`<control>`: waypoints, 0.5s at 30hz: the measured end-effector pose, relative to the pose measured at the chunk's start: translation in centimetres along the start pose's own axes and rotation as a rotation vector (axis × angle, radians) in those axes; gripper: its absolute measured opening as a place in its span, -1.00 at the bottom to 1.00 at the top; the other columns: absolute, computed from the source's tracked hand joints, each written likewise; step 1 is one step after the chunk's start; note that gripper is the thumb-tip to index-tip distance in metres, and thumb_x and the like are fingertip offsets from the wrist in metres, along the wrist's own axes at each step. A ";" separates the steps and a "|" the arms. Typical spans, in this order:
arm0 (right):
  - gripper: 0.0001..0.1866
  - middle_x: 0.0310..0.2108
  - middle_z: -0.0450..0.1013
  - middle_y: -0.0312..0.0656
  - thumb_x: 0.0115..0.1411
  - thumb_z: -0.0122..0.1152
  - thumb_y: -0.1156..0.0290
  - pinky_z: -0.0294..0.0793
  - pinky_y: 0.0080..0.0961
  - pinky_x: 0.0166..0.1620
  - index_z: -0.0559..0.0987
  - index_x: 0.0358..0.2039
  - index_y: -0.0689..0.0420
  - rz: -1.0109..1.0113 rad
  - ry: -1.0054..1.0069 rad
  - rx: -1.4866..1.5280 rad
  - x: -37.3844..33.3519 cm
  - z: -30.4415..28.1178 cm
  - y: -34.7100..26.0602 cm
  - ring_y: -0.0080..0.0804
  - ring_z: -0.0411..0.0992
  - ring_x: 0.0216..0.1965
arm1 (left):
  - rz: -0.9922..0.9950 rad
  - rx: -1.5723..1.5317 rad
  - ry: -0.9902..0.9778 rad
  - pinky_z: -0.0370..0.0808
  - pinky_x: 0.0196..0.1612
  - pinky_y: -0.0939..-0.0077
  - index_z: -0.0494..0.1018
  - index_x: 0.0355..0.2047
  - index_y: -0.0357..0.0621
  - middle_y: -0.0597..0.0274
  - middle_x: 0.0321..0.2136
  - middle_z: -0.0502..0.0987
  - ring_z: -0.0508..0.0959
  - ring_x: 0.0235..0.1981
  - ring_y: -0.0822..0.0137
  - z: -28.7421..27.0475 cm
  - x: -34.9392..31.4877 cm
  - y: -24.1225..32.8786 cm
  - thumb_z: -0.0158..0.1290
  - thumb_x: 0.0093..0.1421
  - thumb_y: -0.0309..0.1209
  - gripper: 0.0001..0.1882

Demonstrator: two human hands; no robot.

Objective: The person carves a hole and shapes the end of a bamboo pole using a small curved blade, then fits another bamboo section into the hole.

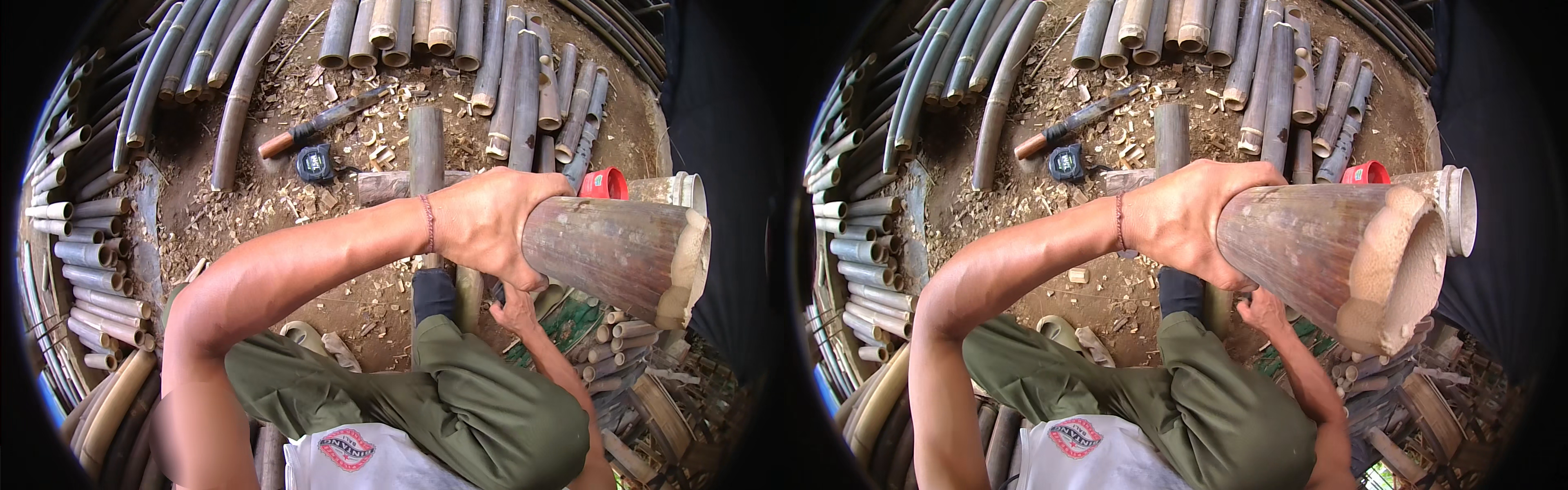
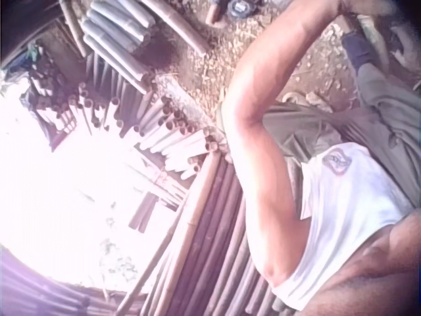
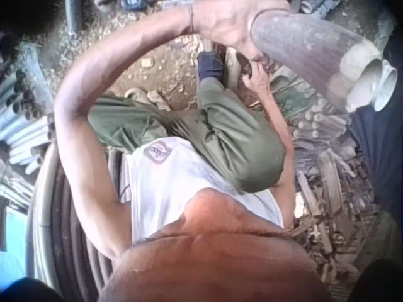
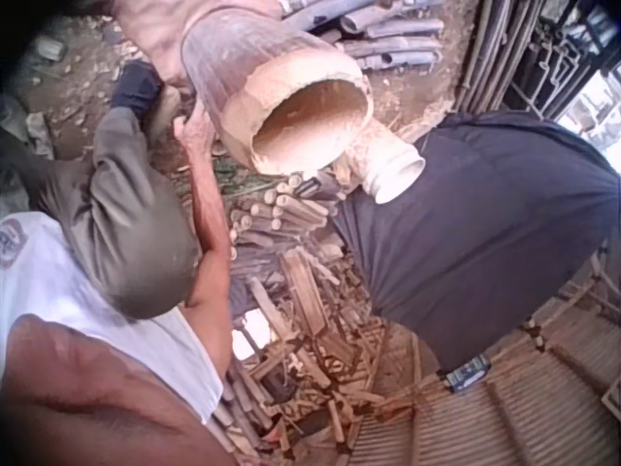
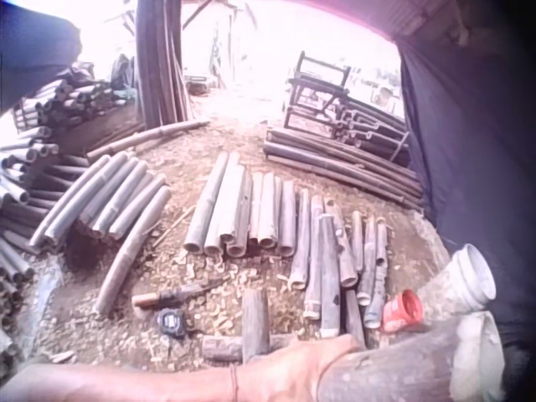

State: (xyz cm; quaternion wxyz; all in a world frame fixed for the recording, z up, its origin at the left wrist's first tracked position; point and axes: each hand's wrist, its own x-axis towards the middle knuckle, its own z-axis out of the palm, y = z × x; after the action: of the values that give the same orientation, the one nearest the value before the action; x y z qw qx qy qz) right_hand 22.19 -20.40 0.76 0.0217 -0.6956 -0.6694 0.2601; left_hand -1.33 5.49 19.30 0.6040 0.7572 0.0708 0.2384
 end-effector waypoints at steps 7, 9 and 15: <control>-0.30 -0.03 0.46 0.09 -0.05 0.39 0.25 0.41 -0.21 0.09 0.41 0.12 0.19 -0.616 -0.035 -0.260 7.9 -1.6 -1.7 -0.02 0.46 -0.04 | 0.106 -0.026 0.094 0.55 -0.19 0.21 0.42 -0.12 -0.22 -0.07 -0.36 0.59 0.63 -0.26 -0.04 1.1 1.1 -0.4 0.33 -0.26 -0.27 -0.36; -0.31 -0.04 0.46 0.08 -0.04 0.38 0.24 0.41 -0.21 0.09 0.41 0.11 0.19 -0.556 -0.050 -0.271 9.9 -2.5 -2.5 -0.03 0.46 -0.04 | 0.088 -0.038 0.109 0.55 -0.18 0.22 0.42 -0.13 -0.21 -0.07 -0.35 0.58 0.62 -0.25 -0.05 1.1 0.7 -0.3 0.33 -0.26 -0.27 -0.37; -0.35 -0.05 0.46 0.06 0.01 0.35 0.21 0.42 -0.21 0.08 0.41 0.09 0.19 -0.336 0.026 -0.202 10.7 -4.9 -2.2 -0.06 0.46 -0.05 | 0.134 -0.040 0.151 0.56 -0.15 0.24 0.40 -0.13 -0.23 -0.08 -0.32 0.57 0.61 -0.24 -0.05 1.4 0.6 -0.2 0.35 -0.27 -0.29 -0.35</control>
State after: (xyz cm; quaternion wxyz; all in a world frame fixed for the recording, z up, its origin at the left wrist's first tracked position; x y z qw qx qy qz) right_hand 21.79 -8.48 2.28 0.0033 -0.5761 -0.7983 0.1753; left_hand -0.18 4.58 19.02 0.5947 0.7278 0.0602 0.3361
